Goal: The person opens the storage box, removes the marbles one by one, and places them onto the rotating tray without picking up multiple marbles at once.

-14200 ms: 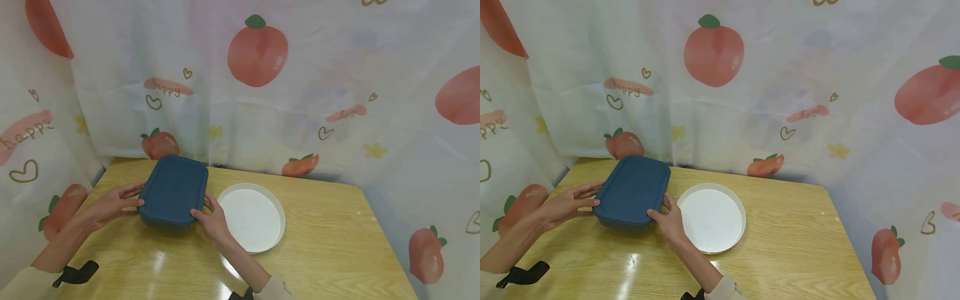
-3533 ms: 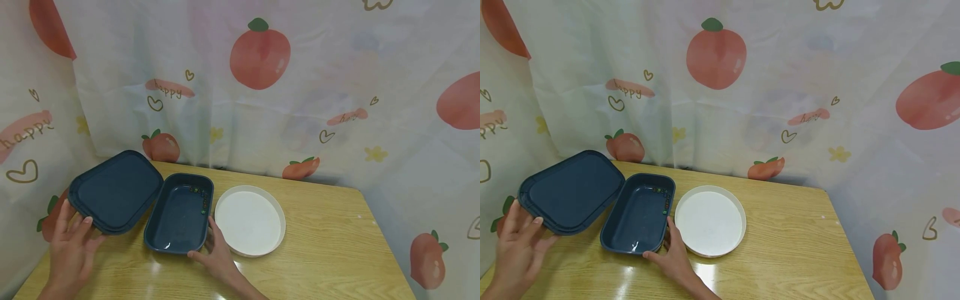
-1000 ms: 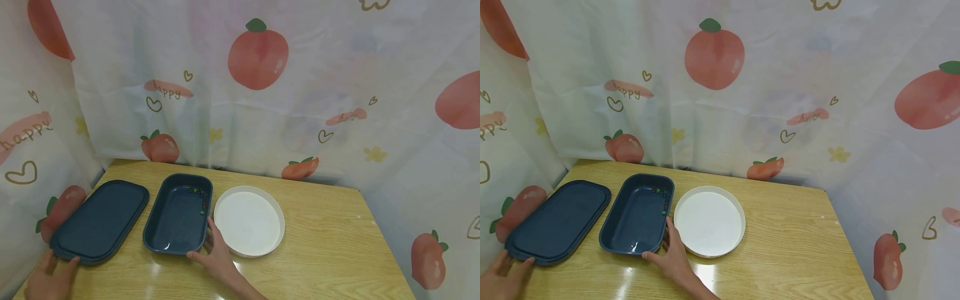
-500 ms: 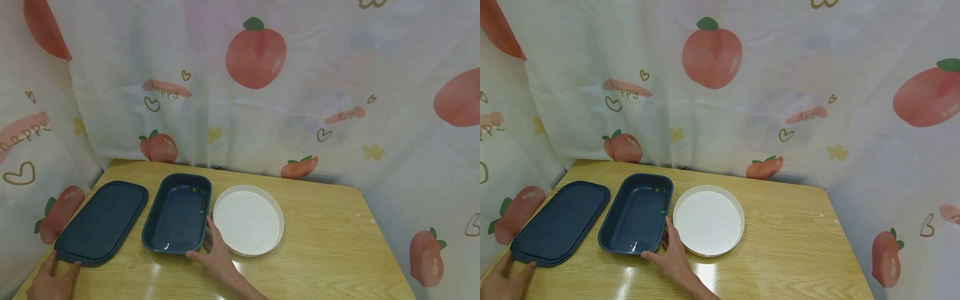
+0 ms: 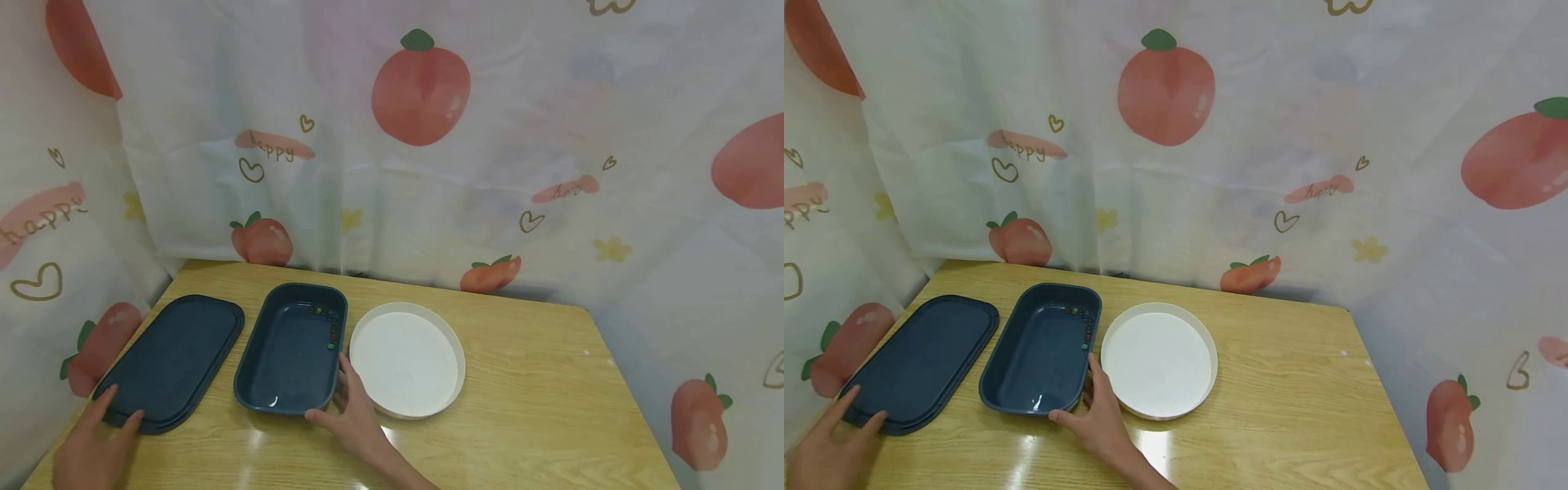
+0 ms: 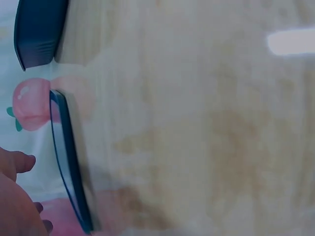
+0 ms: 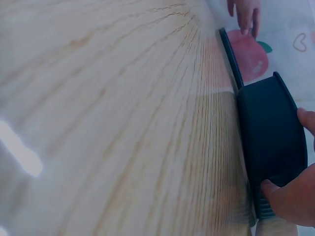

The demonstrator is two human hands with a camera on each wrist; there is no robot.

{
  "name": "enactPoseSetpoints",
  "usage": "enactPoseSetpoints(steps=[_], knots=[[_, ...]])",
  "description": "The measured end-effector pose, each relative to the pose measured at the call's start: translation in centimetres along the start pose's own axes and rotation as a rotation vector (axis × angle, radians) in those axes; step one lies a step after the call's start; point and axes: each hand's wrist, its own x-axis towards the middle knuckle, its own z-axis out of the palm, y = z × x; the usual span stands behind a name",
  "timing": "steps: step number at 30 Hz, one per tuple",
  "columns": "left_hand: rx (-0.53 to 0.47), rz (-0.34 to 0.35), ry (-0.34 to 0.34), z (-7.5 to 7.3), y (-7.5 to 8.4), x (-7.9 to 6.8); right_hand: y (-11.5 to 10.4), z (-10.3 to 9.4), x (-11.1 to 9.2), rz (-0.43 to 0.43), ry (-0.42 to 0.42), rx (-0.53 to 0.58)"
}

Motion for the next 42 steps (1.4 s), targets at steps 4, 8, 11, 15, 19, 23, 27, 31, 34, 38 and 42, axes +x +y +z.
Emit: enactPoseSetpoints(steps=[4, 8, 11, 15, 19, 23, 27, 31, 34, 38, 42], knots=[[0.040, 0.081, 0.067, 0.1, 1.5, -0.9, 0.0, -0.1, -0.1, -0.012, -0.002, 0.015], [0.069, 0.205, 0.140, 0.3, 2.5, -1.6, 0.2, -0.2, 0.0, -0.035, -0.013, 0.035], [0.075, 0.348, 0.215, 0.5, 2.8, -1.9, 0.1, -0.4, 0.0, -0.041, -0.024, 0.022], [0.033, 0.494, 0.275, 0.7, 3.4, -2.2, -0.5, -0.7, -0.2, -0.034, -0.011, -0.082], [-0.020, 0.572, 0.241, 0.9, 4.3, -2.2, -1.0, -1.1, -0.3, -0.053, 0.011, -0.169], [-0.056, 0.647, 0.202, 1.0, 5.3, -2.3, -1.4, -1.6, -0.3, -0.086, 0.032, -0.224], [-0.089, 0.746, 0.192, 1.2, 6.4, -2.3, -1.8, -2.2, -0.3, -0.109, 0.075, -0.307], [-0.115, 0.799, 0.151, 1.3, 7.3, -2.2, -2.2, -2.9, -0.3, -0.156, 0.102, -0.328], [-0.122, 0.825, 0.129, 1.5, 8.1, -2.1, -2.5, -3.6, -0.2, -0.223, 0.123, -0.364], [-0.136, 0.864, 0.110, 1.9, 8.9, -2.1, -2.9, -4.7, -0.1, -0.304, 0.153, -0.490], [-0.144, 0.887, 0.073, 2.3, 9.6, -2.0, -3.1, -5.6, -0.2, -0.360, 0.152, -0.680]])
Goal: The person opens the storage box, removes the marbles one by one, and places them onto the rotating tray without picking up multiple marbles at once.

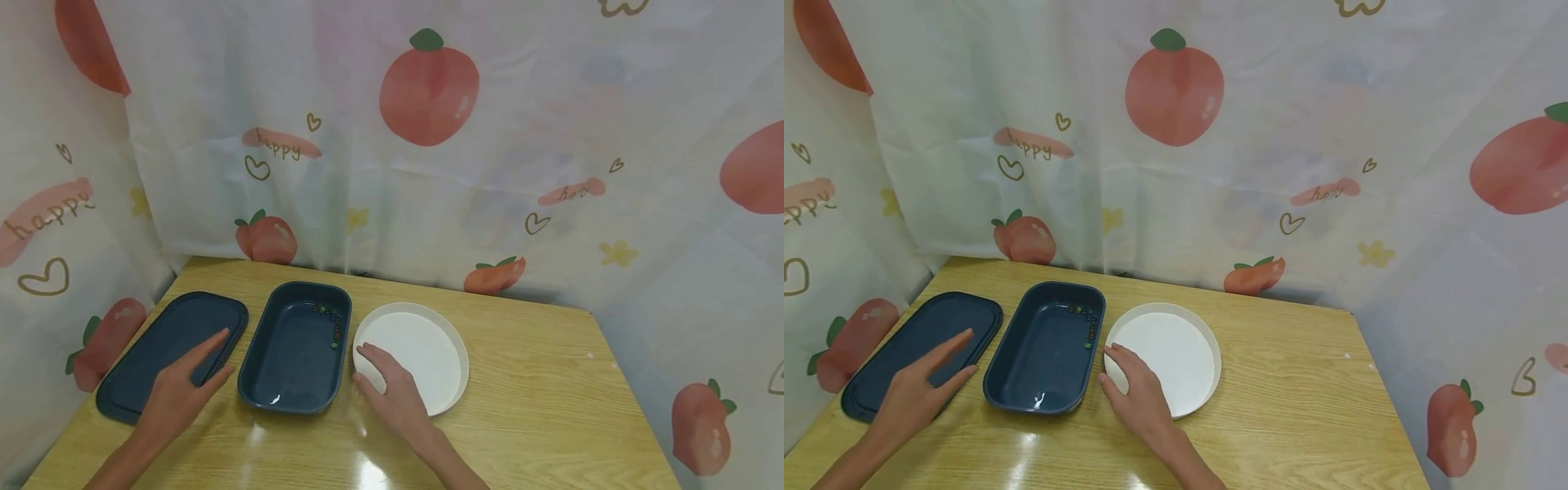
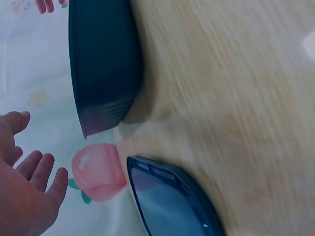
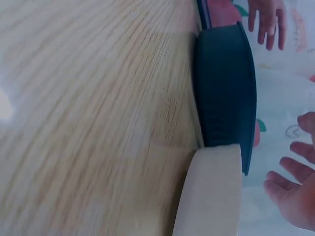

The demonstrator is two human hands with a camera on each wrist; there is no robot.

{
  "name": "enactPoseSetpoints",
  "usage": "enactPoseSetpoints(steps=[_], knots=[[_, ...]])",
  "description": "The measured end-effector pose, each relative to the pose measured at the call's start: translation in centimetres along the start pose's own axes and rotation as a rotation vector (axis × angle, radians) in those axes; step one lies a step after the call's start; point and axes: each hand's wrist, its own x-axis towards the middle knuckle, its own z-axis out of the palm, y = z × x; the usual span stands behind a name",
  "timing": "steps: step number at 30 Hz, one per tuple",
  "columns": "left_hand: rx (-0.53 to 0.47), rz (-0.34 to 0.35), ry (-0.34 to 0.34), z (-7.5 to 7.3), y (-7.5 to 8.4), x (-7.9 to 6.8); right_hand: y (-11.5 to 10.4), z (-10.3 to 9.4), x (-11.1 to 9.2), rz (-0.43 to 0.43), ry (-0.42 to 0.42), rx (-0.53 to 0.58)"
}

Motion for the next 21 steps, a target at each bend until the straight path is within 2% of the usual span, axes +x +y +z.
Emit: enactPoseSetpoints(steps=[4, 8, 11, 21], knots=[[-0.010, 0.020, -0.025, 0.5, 0.3, 0.8, 0.6, -0.6, -0.2, -0.081, -0.008, -0.155], [-0.035, 0.053, -0.033, 1.0, 0.8, 1.4, 1.3, -1.3, -0.4, -0.163, 0.000, -0.243], [-0.050, 0.077, -0.035, 1.4, 1.1, 1.9, 1.9, -1.9, -0.6, -0.195, 0.002, -0.273], [-0.114, 0.101, -0.100, 2.3, 1.2, 3.3, 3.9, -4.3, -1.8, -0.202, -0.001, -0.318]])
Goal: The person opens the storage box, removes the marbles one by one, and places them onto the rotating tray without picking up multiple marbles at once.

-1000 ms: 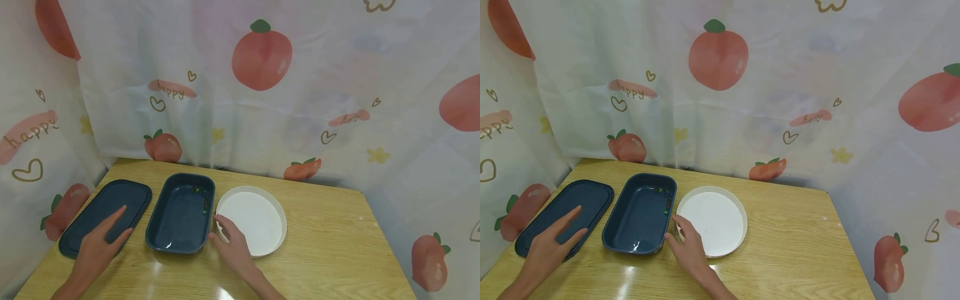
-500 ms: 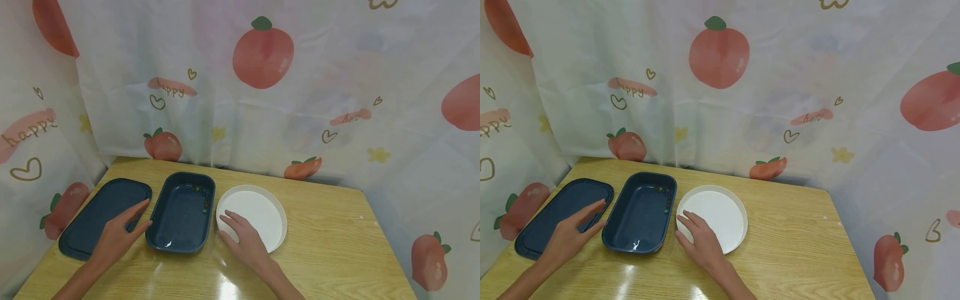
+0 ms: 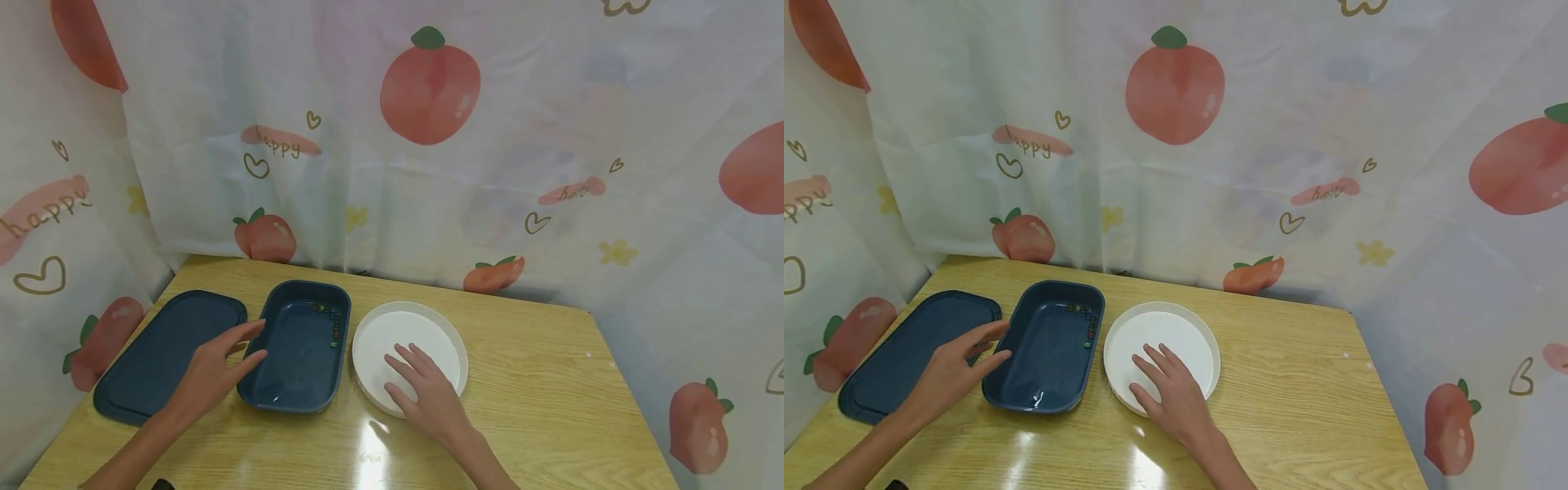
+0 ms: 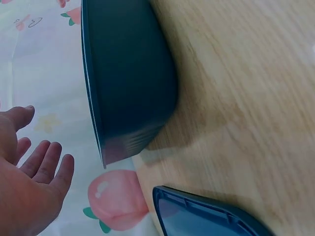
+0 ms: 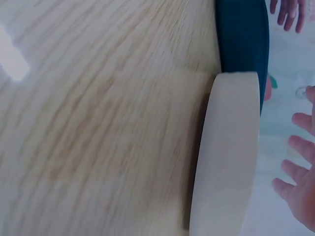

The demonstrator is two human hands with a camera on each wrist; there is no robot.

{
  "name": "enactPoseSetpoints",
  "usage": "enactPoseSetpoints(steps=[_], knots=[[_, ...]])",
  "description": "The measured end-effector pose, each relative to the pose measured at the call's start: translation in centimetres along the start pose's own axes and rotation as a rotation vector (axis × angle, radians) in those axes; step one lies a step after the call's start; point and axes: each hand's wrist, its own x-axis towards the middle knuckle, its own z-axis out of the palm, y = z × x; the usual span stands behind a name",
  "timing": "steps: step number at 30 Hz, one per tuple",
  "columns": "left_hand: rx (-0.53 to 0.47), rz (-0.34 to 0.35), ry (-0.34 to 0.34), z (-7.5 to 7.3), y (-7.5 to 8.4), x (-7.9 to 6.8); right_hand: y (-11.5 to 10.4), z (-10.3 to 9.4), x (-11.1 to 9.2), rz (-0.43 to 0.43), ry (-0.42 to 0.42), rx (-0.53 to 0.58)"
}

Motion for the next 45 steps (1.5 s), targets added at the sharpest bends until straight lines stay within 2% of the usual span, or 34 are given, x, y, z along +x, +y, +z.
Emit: enactPoseSetpoints(steps=[7, 12, 17, 23, 27, 32, 41, 45], knots=[[-0.053, 0.014, -0.031, 0.9, 0.0, 1.1, 2.2, -0.7, -1.4, -0.030, 0.009, -0.048], [-0.101, 0.004, -0.053, 2.0, -0.3, 1.8, 3.5, -1.4, -2.3, -0.055, 0.010, -0.104], [-0.165, -0.032, -0.103, 3.3, -0.2, 2.4, 5.0, -1.8, -3.3, -0.105, 0.007, -0.141], [-0.211, -0.060, -0.188, 5.0, -0.1, 3.1, 5.9, -2.2, -4.4, -0.122, -0.059, -0.177], [-0.203, -0.068, -0.217, 6.1, 0.0, 3.5, 6.2, -2.2, -5.0, -0.129, -0.115, -0.193], [-0.201, -0.127, -0.218, 7.2, 0.1, 4.1, 6.3, -2.1, -5.4, -0.137, -0.141, -0.195], [-0.190, -0.255, -0.238, 8.8, 0.1, 5.9, 6.8, -2.0, -5.9, -0.171, -0.128, -0.206], [-0.203, -0.274, -0.246, 9.5, 0.1, 6.4, 6.9, -2.0, -6.0, -0.160, -0.140, -0.210]])
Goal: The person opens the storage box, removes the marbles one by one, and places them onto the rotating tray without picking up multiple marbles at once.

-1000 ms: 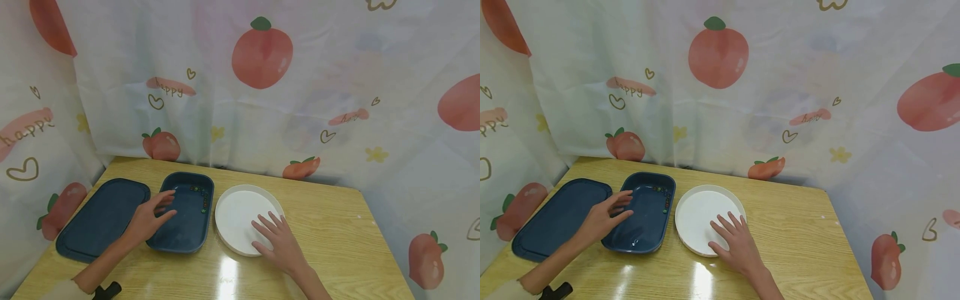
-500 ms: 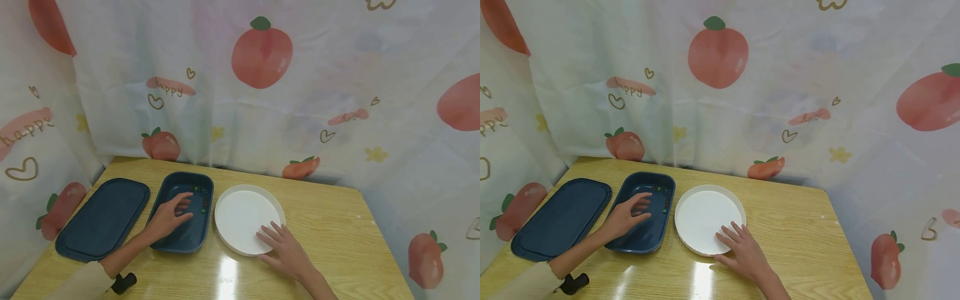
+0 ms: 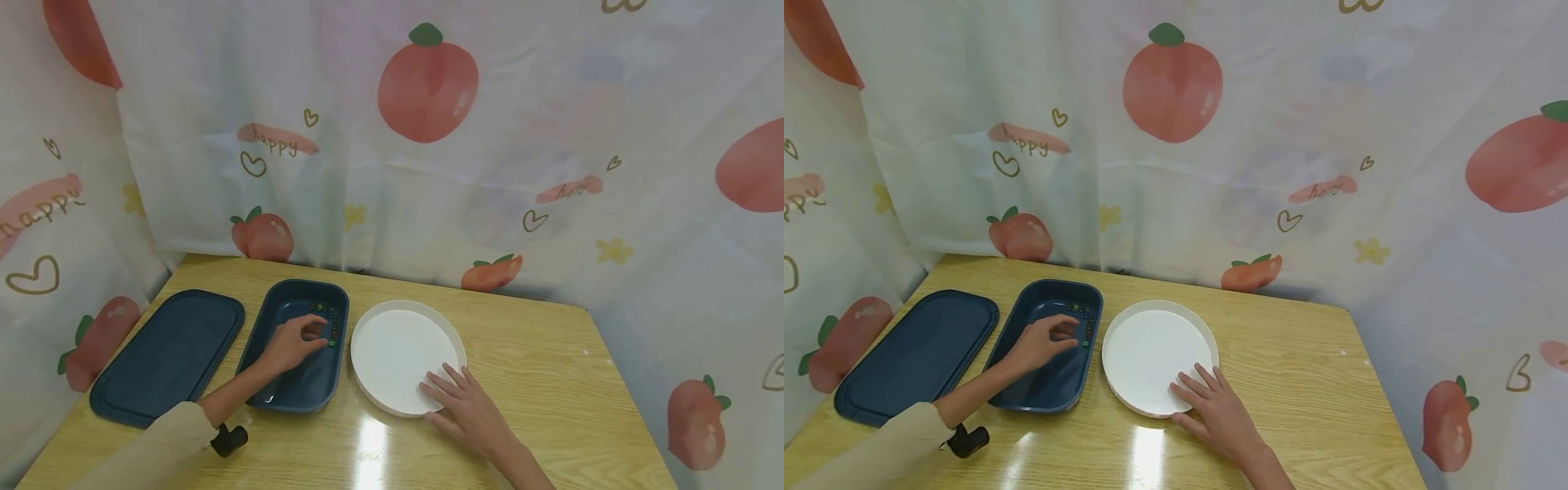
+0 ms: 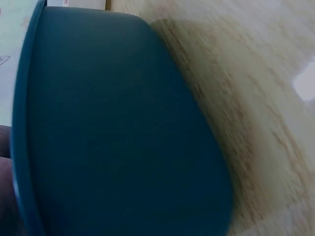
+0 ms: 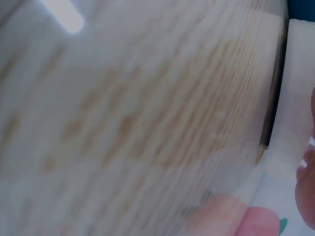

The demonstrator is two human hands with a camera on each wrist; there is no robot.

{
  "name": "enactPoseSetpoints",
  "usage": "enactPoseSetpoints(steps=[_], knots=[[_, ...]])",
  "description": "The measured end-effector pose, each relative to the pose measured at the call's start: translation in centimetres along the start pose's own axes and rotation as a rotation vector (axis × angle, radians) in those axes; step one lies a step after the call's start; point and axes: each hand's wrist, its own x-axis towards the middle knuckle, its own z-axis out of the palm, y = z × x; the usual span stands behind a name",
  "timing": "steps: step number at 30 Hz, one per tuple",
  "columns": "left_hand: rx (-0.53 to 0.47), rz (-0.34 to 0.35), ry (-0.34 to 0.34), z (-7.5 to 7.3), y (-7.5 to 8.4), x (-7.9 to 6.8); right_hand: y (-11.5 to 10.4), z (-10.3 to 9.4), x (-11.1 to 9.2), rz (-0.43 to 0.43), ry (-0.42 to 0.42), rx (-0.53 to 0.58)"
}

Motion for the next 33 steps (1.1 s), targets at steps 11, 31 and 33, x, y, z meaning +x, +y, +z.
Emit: enactPoseSetpoints(steps=[11, 31, 33], knots=[[0.063, 0.029, 0.026, 1.2, -0.7, 0.9, 0.1, 0.4, 0.0, -0.003, 0.000, -0.012], [0.172, 0.025, 0.038, 2.7, -0.6, 1.6, 0.0, 0.4, -0.1, 0.006, -0.020, -0.012], [0.177, 0.027, 0.039, 2.8, -0.6, 1.7, 0.0, 0.3, 0.0, 0.005, -0.015, -0.007]])
